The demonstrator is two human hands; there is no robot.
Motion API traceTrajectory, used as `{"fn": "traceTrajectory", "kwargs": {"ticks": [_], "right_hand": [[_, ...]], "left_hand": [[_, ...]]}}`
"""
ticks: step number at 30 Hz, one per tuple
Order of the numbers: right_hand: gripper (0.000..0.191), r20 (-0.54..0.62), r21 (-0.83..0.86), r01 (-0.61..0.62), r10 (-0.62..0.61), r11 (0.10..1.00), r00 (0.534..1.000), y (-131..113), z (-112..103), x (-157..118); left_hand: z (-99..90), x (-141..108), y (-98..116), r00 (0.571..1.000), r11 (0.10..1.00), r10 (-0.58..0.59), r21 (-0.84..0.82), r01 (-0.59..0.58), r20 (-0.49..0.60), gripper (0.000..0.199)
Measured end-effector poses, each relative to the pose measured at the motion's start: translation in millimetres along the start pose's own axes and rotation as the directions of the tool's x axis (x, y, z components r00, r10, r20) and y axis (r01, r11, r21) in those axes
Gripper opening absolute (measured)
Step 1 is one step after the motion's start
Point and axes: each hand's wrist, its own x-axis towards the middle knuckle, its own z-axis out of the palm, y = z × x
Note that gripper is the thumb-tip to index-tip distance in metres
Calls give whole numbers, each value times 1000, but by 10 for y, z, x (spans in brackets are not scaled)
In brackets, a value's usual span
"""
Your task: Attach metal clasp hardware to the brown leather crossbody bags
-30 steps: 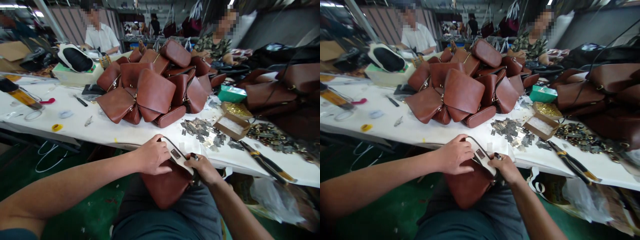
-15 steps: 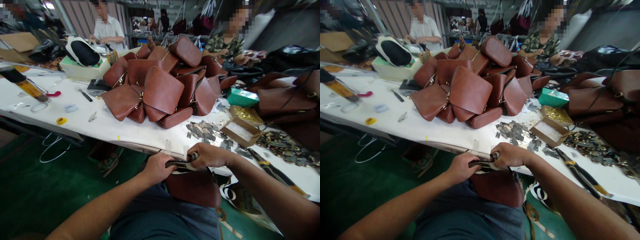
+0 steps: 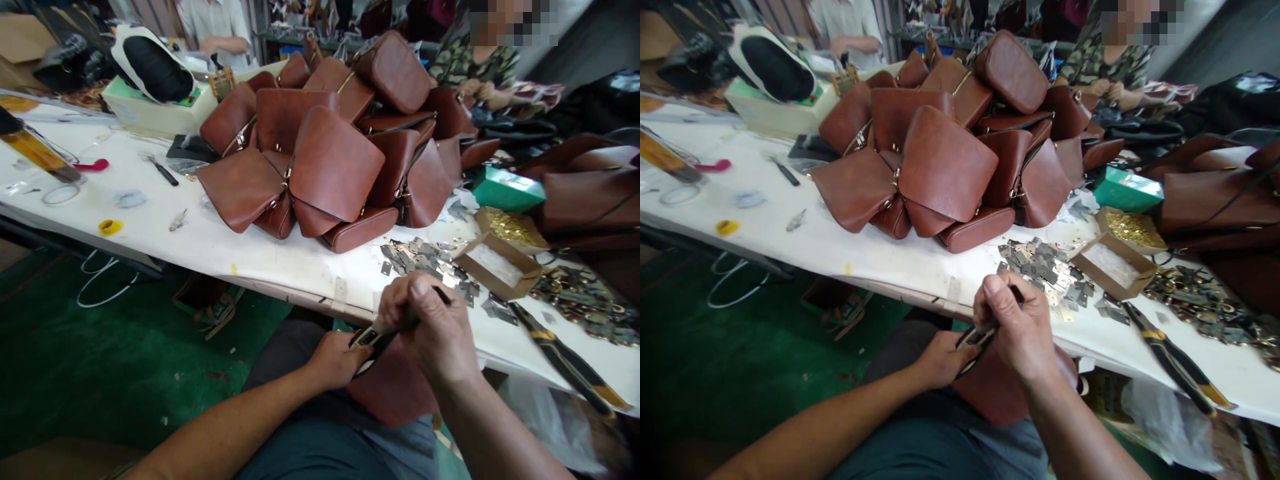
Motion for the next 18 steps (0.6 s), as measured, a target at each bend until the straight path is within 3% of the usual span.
{"fn": "traceTrajectory", "kwargs": {"ticks": [3, 10, 18], "right_hand": [[43, -17, 107, -88, 90, 990, 996, 191, 112, -70], [38, -314, -6, 38, -38, 999, 949, 524, -39, -99], [39, -434, 274, 39, 87, 961, 897, 688, 62, 136]], "left_hand": [[-11, 100, 2, 998, 996, -42, -80, 39, -37, 37], [-7, 221, -41, 965, 918, -241, -346, 193, -100, 37], [1, 267, 26, 952, 864, -298, -446, 235, -75, 35]]}}
